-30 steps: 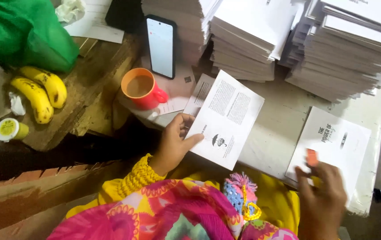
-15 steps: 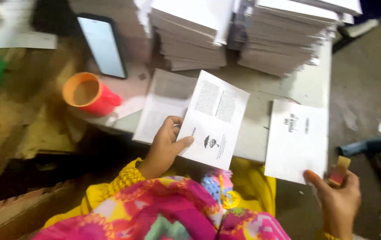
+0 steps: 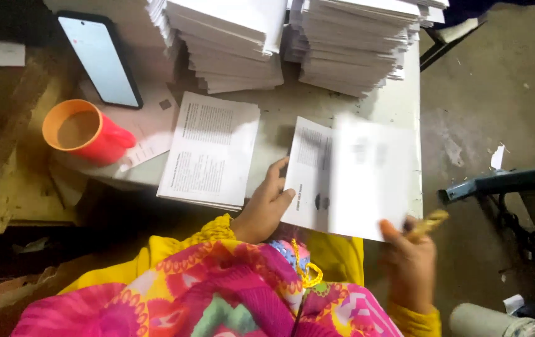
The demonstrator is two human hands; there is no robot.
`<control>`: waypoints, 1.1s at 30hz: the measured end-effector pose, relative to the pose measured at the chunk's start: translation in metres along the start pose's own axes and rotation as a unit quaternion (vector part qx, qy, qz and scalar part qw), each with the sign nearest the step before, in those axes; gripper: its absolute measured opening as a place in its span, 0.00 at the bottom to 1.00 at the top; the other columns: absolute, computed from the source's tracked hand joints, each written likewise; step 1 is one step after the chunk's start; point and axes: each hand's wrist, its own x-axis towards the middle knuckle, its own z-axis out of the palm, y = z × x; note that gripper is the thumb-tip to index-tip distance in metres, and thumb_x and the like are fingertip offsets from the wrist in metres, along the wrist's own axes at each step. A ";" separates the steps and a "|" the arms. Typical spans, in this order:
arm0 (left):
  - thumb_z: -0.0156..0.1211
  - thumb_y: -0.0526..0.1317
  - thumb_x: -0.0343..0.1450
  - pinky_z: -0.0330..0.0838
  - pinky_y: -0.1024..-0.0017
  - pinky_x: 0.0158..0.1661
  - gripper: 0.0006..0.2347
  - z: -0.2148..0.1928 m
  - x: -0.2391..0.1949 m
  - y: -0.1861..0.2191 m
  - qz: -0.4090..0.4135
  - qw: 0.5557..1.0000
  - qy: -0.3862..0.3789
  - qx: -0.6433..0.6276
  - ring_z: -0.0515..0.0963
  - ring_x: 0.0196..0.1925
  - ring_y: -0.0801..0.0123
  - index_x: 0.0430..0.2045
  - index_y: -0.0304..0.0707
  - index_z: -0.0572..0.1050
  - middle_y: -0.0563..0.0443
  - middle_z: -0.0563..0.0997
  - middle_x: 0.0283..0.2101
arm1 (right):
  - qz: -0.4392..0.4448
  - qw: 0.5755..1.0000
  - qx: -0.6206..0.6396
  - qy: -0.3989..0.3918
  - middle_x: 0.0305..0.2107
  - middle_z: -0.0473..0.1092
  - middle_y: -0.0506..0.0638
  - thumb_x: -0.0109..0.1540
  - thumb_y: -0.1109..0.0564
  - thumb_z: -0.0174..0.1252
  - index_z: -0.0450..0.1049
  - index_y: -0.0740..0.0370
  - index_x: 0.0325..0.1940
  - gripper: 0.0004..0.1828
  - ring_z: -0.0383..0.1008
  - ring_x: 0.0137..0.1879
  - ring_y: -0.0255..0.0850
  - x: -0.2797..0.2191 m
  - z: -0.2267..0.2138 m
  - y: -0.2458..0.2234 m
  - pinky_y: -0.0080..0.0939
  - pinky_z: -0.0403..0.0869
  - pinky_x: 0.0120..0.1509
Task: Folding printed sheets into booklets and stacking them on a table in a print shop.
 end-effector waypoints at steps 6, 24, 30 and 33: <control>0.47 0.37 0.71 0.74 0.65 0.49 0.26 0.008 -0.008 0.021 -0.022 0.999 -0.001 -0.024 0.77 0.51 0.57 0.63 0.41 0.47 0.38 0.73 0.56 | 0.021 0.992 -0.120 0.015 0.31 0.69 0.54 0.51 0.57 0.66 0.67 0.62 0.48 0.23 0.67 0.31 0.42 -0.046 0.063 -0.039 0.41 0.68 0.33; 0.63 0.33 0.65 0.70 0.63 0.46 0.18 -0.099 -0.038 -0.009 0.281 0.859 0.247 0.351 0.76 0.43 0.57 0.48 0.37 0.69 0.45 0.74 0.44 | 0.023 0.999 0.023 -0.034 0.18 0.55 0.39 0.54 0.63 0.62 0.66 0.51 0.38 0.14 0.56 0.19 0.29 -0.009 0.047 0.017 0.32 0.64 0.15; 0.68 0.37 0.62 0.67 0.56 0.49 0.22 -0.144 -0.072 -0.027 0.158 0.823 0.344 0.424 0.71 0.46 0.47 0.48 0.31 0.68 0.38 0.69 0.43 | 0.021 0.992 -0.067 -0.102 0.29 0.58 0.45 0.56 0.63 0.61 0.66 0.64 0.46 0.16 0.61 0.25 0.36 -0.010 0.101 -0.011 0.36 0.61 0.17; 0.67 0.37 0.63 0.70 0.58 0.42 0.19 -0.146 -0.075 -0.037 0.122 0.856 0.346 0.364 0.74 0.40 0.50 0.44 0.33 0.68 0.41 0.68 0.40 | 0.029 0.986 -0.100 -0.128 0.32 0.59 0.49 0.57 0.62 0.61 0.65 0.66 0.46 0.16 0.60 0.28 0.41 -0.024 0.136 -0.033 0.40 0.57 0.21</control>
